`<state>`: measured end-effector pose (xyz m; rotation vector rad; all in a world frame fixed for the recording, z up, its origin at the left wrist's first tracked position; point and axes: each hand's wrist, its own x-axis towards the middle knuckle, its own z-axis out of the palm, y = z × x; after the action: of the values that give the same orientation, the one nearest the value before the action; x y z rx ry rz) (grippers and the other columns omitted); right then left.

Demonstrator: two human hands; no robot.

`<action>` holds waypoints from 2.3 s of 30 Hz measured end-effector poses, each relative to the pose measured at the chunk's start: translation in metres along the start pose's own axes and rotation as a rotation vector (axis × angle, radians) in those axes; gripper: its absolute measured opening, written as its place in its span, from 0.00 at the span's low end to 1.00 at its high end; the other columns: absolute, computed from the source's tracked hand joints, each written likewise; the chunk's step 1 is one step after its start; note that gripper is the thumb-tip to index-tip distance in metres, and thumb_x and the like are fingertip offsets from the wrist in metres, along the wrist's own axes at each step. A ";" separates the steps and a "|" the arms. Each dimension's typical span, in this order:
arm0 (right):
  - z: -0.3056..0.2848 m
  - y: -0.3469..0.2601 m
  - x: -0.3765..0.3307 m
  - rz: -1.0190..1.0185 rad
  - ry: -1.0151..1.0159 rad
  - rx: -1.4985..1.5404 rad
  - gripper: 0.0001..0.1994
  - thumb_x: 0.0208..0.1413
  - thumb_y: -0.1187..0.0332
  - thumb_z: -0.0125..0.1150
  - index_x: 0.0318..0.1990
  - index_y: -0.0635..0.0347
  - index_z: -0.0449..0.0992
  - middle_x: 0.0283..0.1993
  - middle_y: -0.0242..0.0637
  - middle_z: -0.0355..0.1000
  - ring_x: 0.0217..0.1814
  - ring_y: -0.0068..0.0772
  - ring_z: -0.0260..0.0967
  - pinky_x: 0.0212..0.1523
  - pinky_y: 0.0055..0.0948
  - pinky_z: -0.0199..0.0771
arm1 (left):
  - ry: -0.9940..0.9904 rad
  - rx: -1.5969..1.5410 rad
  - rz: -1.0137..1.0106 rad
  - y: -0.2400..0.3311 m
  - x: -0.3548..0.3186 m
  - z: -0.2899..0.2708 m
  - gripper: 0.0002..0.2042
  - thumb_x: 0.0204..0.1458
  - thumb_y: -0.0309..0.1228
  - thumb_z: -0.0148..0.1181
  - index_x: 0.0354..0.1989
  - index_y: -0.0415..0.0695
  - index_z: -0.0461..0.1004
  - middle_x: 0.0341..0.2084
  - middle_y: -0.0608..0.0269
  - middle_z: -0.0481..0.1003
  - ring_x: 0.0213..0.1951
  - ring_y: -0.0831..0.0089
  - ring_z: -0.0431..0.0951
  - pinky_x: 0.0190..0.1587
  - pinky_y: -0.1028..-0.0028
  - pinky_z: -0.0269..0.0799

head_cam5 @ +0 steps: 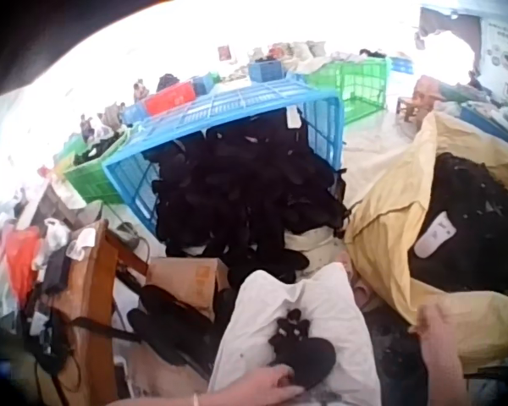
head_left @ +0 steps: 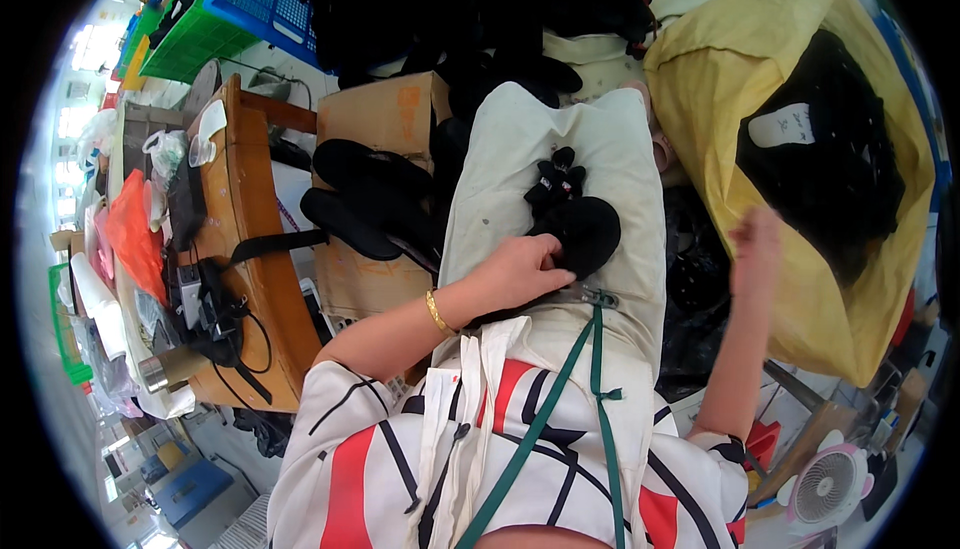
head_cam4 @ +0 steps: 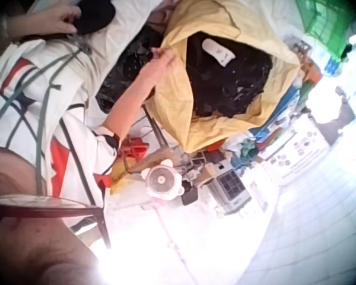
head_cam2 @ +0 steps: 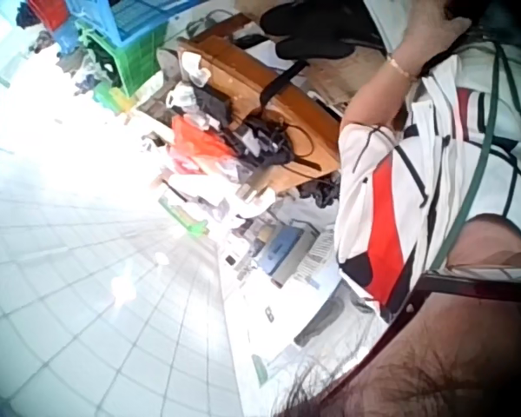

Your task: The person sits and hand-sews a black shoe using a needle and thread. They repeatedly insert the needle into the shoe's sole and pull the thread through to stitch the material. The person handles multiple black shoes, picking them up from a nearby pile and placing them on their lap to work on.

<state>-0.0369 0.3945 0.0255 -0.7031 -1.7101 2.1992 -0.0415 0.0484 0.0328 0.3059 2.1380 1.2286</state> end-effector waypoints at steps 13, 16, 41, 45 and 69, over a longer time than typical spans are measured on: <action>0.151 -0.014 -0.084 -0.736 -0.609 -0.655 0.10 0.47 0.67 0.69 0.27 0.63 0.73 0.22 0.41 0.63 0.23 0.42 0.62 0.22 0.34 0.61 | 0.163 -0.846 -0.111 0.026 -0.031 -0.037 0.13 0.60 0.33 0.56 0.48 0.38 0.73 0.40 0.71 0.74 0.41 0.81 0.70 0.47 0.77 0.67; 0.153 -0.004 -0.084 -0.688 -0.563 -0.651 0.12 0.48 0.66 0.68 0.25 0.62 0.71 0.22 0.40 0.63 0.22 0.41 0.61 0.21 0.35 0.60 | 0.124 -0.782 -0.099 0.033 -0.033 -0.037 0.17 0.53 0.25 0.60 0.52 0.36 0.73 0.44 0.65 0.75 0.46 0.79 0.73 0.52 0.76 0.67; 0.132 0.024 -0.066 -0.074 -0.550 -0.501 0.14 0.54 0.63 0.65 0.33 0.69 0.75 0.26 0.37 0.70 0.26 0.28 0.66 0.28 0.30 0.67 | 0.205 -0.509 0.046 0.016 -0.007 -0.034 0.06 0.56 0.29 0.64 0.37 0.40 0.77 0.30 0.70 0.73 0.33 0.83 0.71 0.39 0.79 0.70; 0.089 -0.006 -0.017 0.054 -0.116 -0.307 0.17 0.58 0.61 0.61 0.45 0.67 0.78 0.42 0.33 0.75 0.42 0.24 0.72 0.49 0.27 0.71 | 0.470 -0.247 0.427 0.040 -0.002 -0.051 0.08 0.58 0.28 0.60 0.43 0.38 0.76 0.39 0.65 0.76 0.40 0.80 0.73 0.45 0.80 0.69; 0.093 0.053 -0.051 0.055 -0.462 -0.346 0.11 0.59 0.67 0.64 0.43 0.66 0.75 0.36 0.28 0.71 0.36 0.18 0.69 0.41 0.20 0.71 | 0.286 -0.602 0.019 -0.005 0.069 -0.009 0.06 0.52 0.28 0.65 0.28 0.40 0.75 0.21 0.73 0.73 0.24 0.88 0.68 0.26 0.82 0.65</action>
<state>-0.0381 0.2782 0.0023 -0.3238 -2.3602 2.2516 -0.0997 0.0734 0.0036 -0.1199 1.8685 1.9414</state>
